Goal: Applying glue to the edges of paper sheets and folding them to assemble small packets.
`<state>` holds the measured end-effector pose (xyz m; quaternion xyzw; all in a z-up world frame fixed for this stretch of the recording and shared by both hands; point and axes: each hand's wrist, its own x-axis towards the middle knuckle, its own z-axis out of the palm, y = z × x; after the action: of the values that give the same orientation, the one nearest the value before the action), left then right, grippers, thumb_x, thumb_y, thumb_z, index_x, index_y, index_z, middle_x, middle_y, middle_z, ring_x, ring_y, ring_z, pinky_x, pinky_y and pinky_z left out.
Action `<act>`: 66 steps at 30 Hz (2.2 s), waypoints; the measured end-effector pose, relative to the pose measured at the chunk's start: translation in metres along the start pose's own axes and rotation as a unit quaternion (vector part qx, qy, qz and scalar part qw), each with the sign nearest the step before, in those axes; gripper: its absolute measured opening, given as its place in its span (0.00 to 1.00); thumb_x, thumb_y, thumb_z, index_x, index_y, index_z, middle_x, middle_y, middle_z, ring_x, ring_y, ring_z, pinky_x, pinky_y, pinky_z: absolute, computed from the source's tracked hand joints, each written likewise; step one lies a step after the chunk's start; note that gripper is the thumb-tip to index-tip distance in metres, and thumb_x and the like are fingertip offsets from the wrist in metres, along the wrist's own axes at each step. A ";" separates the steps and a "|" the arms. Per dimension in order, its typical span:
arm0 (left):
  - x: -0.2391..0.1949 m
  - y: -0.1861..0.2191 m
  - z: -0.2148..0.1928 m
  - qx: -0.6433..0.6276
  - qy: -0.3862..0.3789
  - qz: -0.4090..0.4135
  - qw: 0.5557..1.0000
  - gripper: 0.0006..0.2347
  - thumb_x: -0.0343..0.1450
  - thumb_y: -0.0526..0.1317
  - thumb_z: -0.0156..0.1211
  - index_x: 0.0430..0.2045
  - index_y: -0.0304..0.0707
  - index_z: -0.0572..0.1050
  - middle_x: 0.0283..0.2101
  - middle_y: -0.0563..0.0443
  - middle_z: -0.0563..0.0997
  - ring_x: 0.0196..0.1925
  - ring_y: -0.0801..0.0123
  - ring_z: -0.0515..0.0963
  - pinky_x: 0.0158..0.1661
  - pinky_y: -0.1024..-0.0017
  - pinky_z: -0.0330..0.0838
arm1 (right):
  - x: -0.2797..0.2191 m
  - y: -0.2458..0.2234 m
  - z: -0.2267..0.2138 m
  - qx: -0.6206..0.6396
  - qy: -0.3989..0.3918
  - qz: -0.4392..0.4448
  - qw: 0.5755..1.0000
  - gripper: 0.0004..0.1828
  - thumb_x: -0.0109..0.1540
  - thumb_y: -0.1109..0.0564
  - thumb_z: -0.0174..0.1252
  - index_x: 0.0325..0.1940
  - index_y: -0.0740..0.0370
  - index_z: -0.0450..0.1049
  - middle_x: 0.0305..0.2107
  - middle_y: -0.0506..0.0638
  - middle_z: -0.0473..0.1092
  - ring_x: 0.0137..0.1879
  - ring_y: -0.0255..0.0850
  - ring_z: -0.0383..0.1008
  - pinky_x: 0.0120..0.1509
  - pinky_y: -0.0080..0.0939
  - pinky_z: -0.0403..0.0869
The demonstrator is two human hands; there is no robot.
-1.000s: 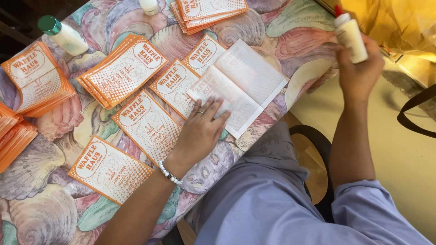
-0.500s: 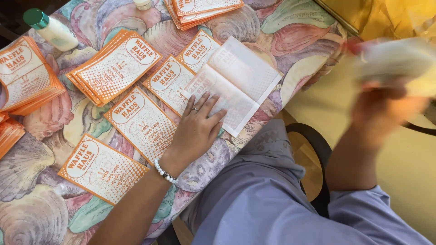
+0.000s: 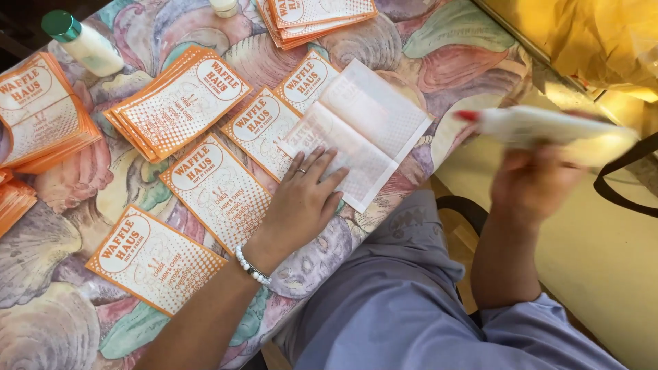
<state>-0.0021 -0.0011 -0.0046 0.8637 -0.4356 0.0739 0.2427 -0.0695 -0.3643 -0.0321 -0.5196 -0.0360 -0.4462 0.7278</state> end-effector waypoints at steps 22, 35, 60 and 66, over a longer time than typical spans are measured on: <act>-0.002 0.000 -0.003 0.028 -0.007 -0.013 1.000 0.19 0.74 0.44 0.55 0.59 0.39 0.74 0.70 0.35 0.68 0.73 0.40 0.63 0.71 0.41 0.49 | -0.014 0.009 0.054 -0.006 0.126 -0.008 0.992 0.25 0.64 0.44 0.68 0.54 0.58 0.65 0.34 0.49 0.70 0.42 0.42 0.78 0.49 0.47 0.82; 0.000 0.004 -0.001 0.013 -0.025 -0.013 1.000 0.21 0.75 0.47 0.55 0.62 0.40 0.73 0.70 0.30 0.64 0.73 0.35 0.59 0.70 0.38 0.46 | -0.068 -0.008 0.090 -0.223 -0.131 0.153 0.954 0.12 0.62 0.55 0.67 0.44 0.63 0.75 0.37 0.56 0.76 0.42 0.45 0.79 0.44 0.44 0.81; -0.004 -0.001 0.007 -0.027 -0.009 -0.036 0.999 0.22 0.72 0.48 0.62 0.61 0.40 0.75 0.71 0.30 0.63 0.74 0.35 0.59 0.71 0.38 0.43 | -0.087 -0.011 0.107 -0.297 -0.206 0.052 0.931 0.13 0.61 0.65 0.69 0.41 0.76 0.72 0.34 0.66 0.73 0.38 0.55 0.78 0.41 0.49 0.80; -0.005 -0.001 0.011 -0.020 0.009 -0.033 0.999 0.21 0.73 0.46 0.62 0.61 0.40 0.76 0.70 0.30 0.64 0.73 0.36 0.60 0.71 0.39 0.44 | -0.058 0.031 0.061 -0.257 -0.162 -0.054 0.951 0.33 0.67 0.73 0.67 0.59 0.56 0.50 0.50 0.69 0.64 0.50 0.62 0.71 0.46 0.67 0.84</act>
<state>-0.0051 -0.0021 -0.0159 0.8718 -0.4061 0.0645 0.2664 -0.0579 -0.2786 -0.0568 -0.7513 -0.0656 -0.3892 0.5289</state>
